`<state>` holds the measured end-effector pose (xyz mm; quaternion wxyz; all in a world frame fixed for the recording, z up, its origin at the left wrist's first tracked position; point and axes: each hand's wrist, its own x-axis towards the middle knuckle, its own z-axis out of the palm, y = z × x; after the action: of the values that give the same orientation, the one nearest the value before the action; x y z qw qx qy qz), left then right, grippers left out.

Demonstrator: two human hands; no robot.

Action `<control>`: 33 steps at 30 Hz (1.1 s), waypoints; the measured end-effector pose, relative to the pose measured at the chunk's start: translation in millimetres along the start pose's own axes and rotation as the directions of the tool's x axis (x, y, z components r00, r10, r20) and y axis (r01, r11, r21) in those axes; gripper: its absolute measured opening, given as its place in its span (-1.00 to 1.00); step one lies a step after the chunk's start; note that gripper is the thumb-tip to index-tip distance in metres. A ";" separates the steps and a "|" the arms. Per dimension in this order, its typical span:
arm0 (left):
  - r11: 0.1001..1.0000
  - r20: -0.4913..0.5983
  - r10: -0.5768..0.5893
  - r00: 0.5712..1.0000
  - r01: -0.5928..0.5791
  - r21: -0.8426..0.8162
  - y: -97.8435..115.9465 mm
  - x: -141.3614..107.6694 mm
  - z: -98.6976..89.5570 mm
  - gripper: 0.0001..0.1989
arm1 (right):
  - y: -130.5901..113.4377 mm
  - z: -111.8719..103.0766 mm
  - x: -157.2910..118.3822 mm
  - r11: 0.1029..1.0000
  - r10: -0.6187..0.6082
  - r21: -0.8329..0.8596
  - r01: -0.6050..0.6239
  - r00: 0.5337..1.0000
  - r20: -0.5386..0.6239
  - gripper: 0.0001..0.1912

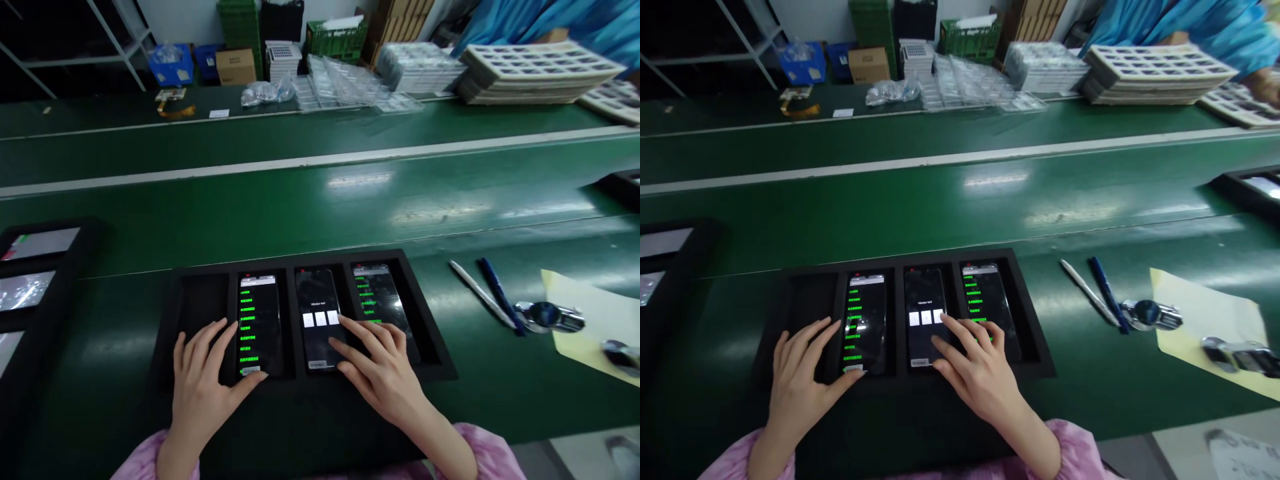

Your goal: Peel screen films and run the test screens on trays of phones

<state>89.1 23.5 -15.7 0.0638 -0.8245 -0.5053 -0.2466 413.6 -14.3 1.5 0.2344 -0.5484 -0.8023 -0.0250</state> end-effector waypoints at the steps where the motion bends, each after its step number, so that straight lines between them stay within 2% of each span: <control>1: 1.000 -0.002 -0.002 1.000 0.002 -0.002 -0.2 -0.5 0.4 -0.29 | 0.1 -0.1 0.8 0.999 0.030 -0.032 -0.030 1.000 0.006 -0.71; 4: 1.000 -0.015 -0.007 1.000 0.007 -0.009 -1.5 -2.7 1.8 -0.28 | 4.0 -5.9 -1.7 0.987 0.131 -0.097 -0.130 0.991 -0.001 -0.68; 7: 1.000 -0.029 -0.006 1.000 0.006 -0.017 -3.1 -4.9 3.7 -0.26 | 17.4 -20.6 -17.3 0.969 0.237 -0.034 -0.246 0.957 -0.164 -0.66; 9: 1.000 -0.030 -0.006 1.000 0.005 -0.030 -3.6 -5.4 5.0 -0.25 | 29.5 -30.8 -32.8 0.957 0.278 -0.017 -0.289 0.933 -0.228 -0.62; 12: 0.999 -0.025 -0.003 1.000 0.002 -0.044 -3.0 -4.4 6.2 -0.26 | 43.5 -38.1 -52.9 0.963 0.243 -0.076 -0.257 0.957 -0.160 -0.61; 15: 0.999 -0.038 0.008 0.999 -0.009 -0.049 -2.6 -3.7 5.9 -0.29 | 47.3 -37.0 -61.4 0.940 0.283 -0.172 -0.295 0.955 -0.091 -0.64; 18: 0.996 -0.069 0.034 0.997 -0.039 -0.075 -3.9 -5.2 4.0 -0.32 | 45.6 -36.1 -61.1 0.936 0.303 -0.130 -0.326 0.937 -0.174 -0.62; 21: 0.992 -0.094 0.069 0.993 -0.078 -0.100 -5.5 -7.5 1.3 -0.35 | 42.7 -34.7 -55.2 0.952 0.286 -0.030 -0.304 0.923 -0.258 -0.59; 24: 0.991 -0.096 0.089 0.991 -0.098 -0.090 -5.4 -8.2 -1.2 -0.36 | 34.0 -27.3 -42.9 0.971 0.237 0.015 -0.238 0.955 -0.180 -0.65; 29: 0.992 -0.070 0.089 0.994 -0.095 -0.081 -3.7 -6.0 -3.6 -0.38 | 6.3 -8.0 -14.2 0.996 0.024 0.087 -0.018 0.998 -0.063 -0.62; 33: 0.993 -0.051 0.095 0.994 -0.098 -0.070 -2.9 -4.9 -5.3 -0.39 | -5.7 -3.6 -2.0 1.000 0.018 0.001 -0.018 0.999 -0.039 -0.57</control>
<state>82.9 19.0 -13.8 0.0577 -0.8436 -0.4539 -0.2811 410.3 -19.4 5.1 0.2503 -0.5547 -0.7928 -0.0335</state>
